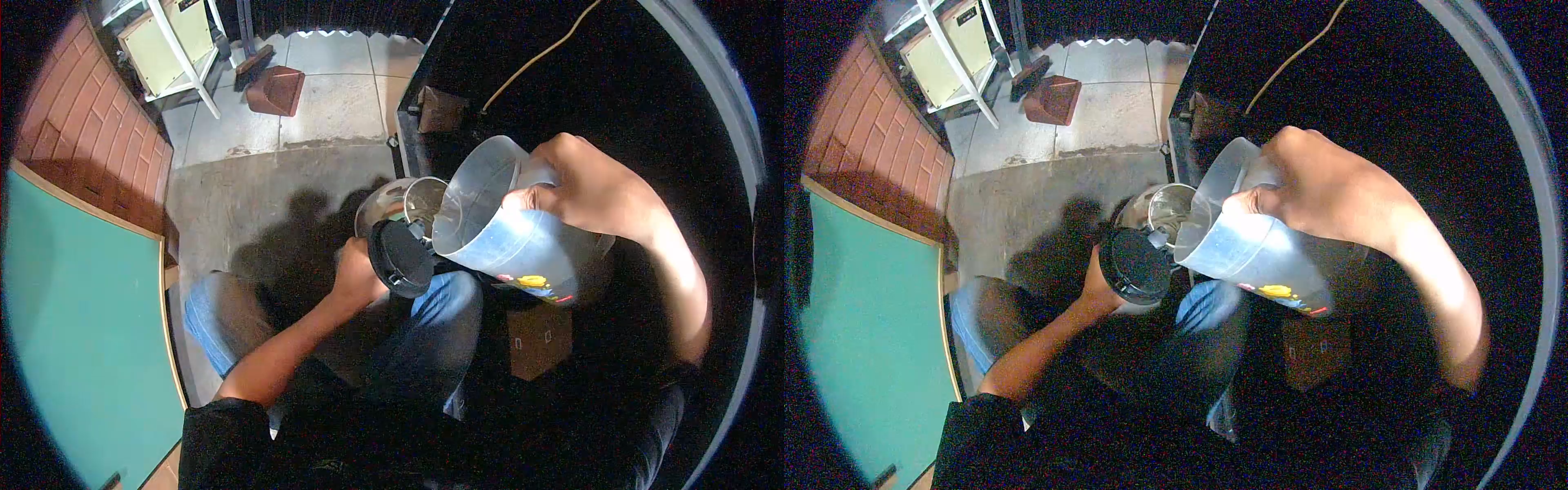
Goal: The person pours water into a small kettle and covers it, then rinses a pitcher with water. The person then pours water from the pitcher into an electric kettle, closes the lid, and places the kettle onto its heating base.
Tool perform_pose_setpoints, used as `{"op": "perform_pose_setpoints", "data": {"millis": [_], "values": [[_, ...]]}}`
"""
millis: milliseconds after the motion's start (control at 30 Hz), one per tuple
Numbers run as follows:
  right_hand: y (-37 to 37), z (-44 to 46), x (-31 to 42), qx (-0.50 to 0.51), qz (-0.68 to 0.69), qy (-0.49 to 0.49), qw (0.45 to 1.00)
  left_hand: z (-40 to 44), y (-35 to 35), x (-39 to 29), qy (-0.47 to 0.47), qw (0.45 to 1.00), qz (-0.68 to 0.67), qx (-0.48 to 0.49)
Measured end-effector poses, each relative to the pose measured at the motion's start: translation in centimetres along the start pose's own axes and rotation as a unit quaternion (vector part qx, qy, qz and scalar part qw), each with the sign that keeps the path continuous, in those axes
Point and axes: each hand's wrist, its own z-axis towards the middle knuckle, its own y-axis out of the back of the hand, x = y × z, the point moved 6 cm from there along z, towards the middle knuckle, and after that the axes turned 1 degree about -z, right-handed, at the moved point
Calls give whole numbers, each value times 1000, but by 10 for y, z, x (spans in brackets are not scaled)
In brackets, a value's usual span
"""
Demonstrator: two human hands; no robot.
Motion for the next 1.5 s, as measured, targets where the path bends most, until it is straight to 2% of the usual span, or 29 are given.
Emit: {"op": "perform_pose_setpoints", "data": {"millis": [100,200,233,300,333,400,567,600,667,700,767,800,867,967,1000,1067,1200,1300,1367,1400,1467,1500], "values": [[0,0,-3,-35,-26,20,999,-7,-6,19,72,986,-143,-45],[4,-1,2,-47,-52,17,997,-8,2,12,92,983,-155,-42],[5,0,4,-44,-54,16,997,-12,-2,18,158,973,-160,42],[6,1,6,-39,-56,12,998,-16,-9,18,223,952,-166,127],[7,1,8,-41,-65,16,997,-5,-2,6,126,984,-102,69],[9,1,10,-42,-75,21,996,4,7,-14,27,999,-35,9],[14,2,16,-53,-44,37,997,9,15,-42,-22,997,65,-23],[15,3,17,-53,-44,37,997,7,14,-36,-21,997,65,-23],[17,5,20,-23,-49,21,998,0,2,-3,117,988,-75,61],[18,4,22,-23,-48,20,998,1,3,-7,117,988,-76,61],[20,4,25,-28,-74,5,997,8,11,-30,27,998,33,56],[20,2,27,-28,-75,5,997,8,11,-29,27,998,32,56],[23,-1,38,-62,-32,62,996,6,8,-20,87,993,14,85],[23,1,38,-43,-51,36,997,0,2,-7,141,986,12,87],[22,1,37,-43,-51,37,997,2,1,-10,141,986,13,86],[20,2,37,-60,-103,48,992,11,7,-34,21,995,96,22],[20,-2,47,-22,-105,24,994,14,10,-47,-11,994,104,-19],[20,-8,54,-11,-114,50,992,15,11,-43,5,998,62,-8],[20,-11,56,24,-122,-11,992,16,11,-38,39,999,13,-5],[18,-13,53,25,-123,-10,992,16,11,-35,39,999,13,-6],[23,-20,48,-80,-142,55,985,15,11,-32,13,1000,11,-12],[26,-20,45,-81,-141,54,985,13,12,-27,12,1000,11,-11]]}}
